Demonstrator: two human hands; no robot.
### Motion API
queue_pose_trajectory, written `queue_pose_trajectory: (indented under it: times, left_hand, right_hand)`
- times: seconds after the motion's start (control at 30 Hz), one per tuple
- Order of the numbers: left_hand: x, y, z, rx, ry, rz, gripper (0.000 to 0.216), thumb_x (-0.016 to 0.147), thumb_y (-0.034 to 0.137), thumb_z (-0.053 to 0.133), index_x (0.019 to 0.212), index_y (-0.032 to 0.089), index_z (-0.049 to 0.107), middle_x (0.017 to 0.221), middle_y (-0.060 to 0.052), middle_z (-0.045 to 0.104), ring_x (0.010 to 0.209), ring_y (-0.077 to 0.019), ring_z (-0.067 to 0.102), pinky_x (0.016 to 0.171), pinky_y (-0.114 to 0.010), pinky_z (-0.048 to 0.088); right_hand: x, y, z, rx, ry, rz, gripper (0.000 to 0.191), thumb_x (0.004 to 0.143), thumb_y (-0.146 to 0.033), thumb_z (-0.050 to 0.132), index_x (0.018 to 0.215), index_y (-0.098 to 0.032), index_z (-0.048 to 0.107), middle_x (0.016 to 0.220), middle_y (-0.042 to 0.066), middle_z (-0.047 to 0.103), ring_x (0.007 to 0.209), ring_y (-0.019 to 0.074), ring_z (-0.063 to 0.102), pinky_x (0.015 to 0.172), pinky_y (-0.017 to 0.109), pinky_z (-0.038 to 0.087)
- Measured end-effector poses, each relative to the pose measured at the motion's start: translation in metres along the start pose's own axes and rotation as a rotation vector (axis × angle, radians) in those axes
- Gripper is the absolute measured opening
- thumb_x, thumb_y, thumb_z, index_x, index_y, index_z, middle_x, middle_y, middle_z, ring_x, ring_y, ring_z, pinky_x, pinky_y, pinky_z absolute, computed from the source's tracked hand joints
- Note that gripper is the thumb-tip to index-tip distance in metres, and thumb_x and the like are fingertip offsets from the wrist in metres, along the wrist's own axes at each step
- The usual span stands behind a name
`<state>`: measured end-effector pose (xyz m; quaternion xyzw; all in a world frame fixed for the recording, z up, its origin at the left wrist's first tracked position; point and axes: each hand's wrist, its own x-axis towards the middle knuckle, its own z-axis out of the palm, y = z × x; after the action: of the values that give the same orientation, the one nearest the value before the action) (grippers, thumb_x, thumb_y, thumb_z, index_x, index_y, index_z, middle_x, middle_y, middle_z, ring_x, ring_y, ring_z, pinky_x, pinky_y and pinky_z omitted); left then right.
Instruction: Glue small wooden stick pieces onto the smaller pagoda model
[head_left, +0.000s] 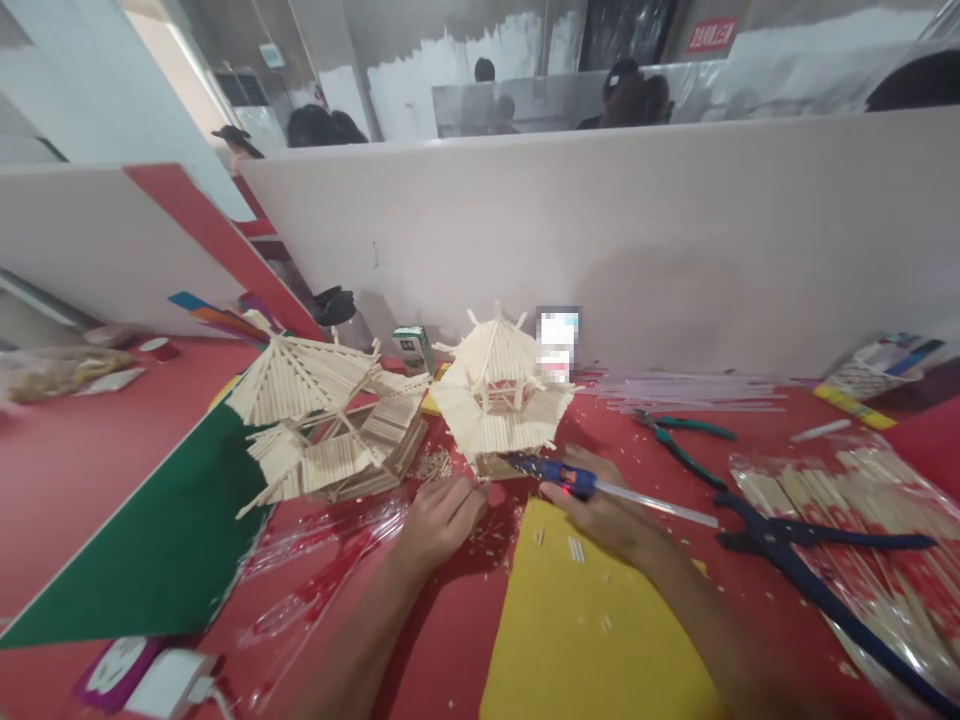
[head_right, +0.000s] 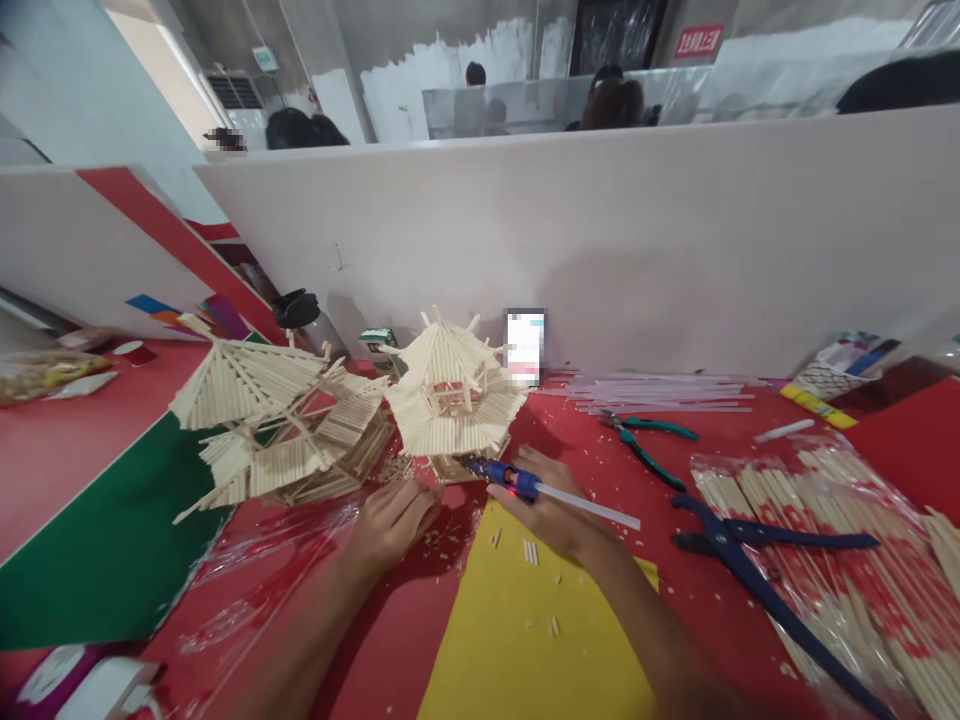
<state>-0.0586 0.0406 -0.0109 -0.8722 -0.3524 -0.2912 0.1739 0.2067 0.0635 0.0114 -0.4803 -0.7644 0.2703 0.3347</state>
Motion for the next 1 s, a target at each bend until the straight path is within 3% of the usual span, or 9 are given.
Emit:
queue_pose_trajectory:
  times: [0.13,0.37,0.63,0.8,1.0]
  left_hand:
    - [0.001,-0.002,0.004,-0.062,0.021,0.006,0.011,0.085,0.006,0.062,0.087,0.016,0.058,0.069,0.001,0.056,0.063,-0.0124,0.054,0.061,-0.028,0.041]
    - [0.000,-0.005,0.010,-0.113,0.012,-0.064,0.012,0.085,0.006,0.062,0.088,0.016,0.059,0.069,0.000,0.058,0.061,-0.0123,0.054,0.058,-0.028,0.041]
    - [-0.002,-0.005,0.014,-0.122,-0.029,-0.090,0.015,0.084,0.006,0.063,0.095,0.015,0.059,0.069,0.000,0.058,0.062,-0.0125,0.054,0.057,-0.028,0.039]
    - [0.000,-0.005,0.014,-0.123,-0.026,-0.085,0.013,0.085,0.007,0.064,0.093,0.017,0.059,0.070,0.000,0.059,0.062,-0.0120,0.055,0.057,-0.027,0.039]
    - [-0.001,-0.004,0.017,-0.098,-0.010,-0.121,0.010,0.087,0.009,0.062,0.092,0.017,0.059,0.069,0.001,0.057,0.062,-0.0120,0.054,0.059,-0.027,0.040]
  right_hand:
    - [-0.003,0.013,-0.002,-0.088,-0.053,0.127,0.034,0.085,-0.051,0.061,0.107,-0.028,0.074,0.123,0.006,0.069,0.125,0.0311,0.055,0.108,0.048,0.043]
    - [-0.002,0.017,-0.006,-0.073,-0.183,0.257,0.038,0.086,-0.057,0.057,0.109,-0.032,0.073,0.129,0.005,0.066,0.128,0.0328,0.053,0.108,0.049,0.044]
    - [0.004,0.009,-0.004,0.005,-0.212,0.171,0.029,0.088,-0.052,0.055,0.103,-0.034,0.073,0.106,0.004,0.074,0.115,0.0303,0.061,0.107,0.046,0.044]
    - [-0.002,0.015,-0.005,-0.059,-0.103,0.248,0.038,0.086,-0.055,0.058,0.111,-0.031,0.071,0.126,0.006,0.066,0.124,0.0323,0.055,0.106,0.047,0.045]
    - [-0.001,0.020,-0.007,-0.103,-0.173,0.234,0.046,0.085,-0.060,0.055,0.114,-0.028,0.070,0.131,0.008,0.062,0.128,0.0334,0.052,0.106,0.049,0.045]
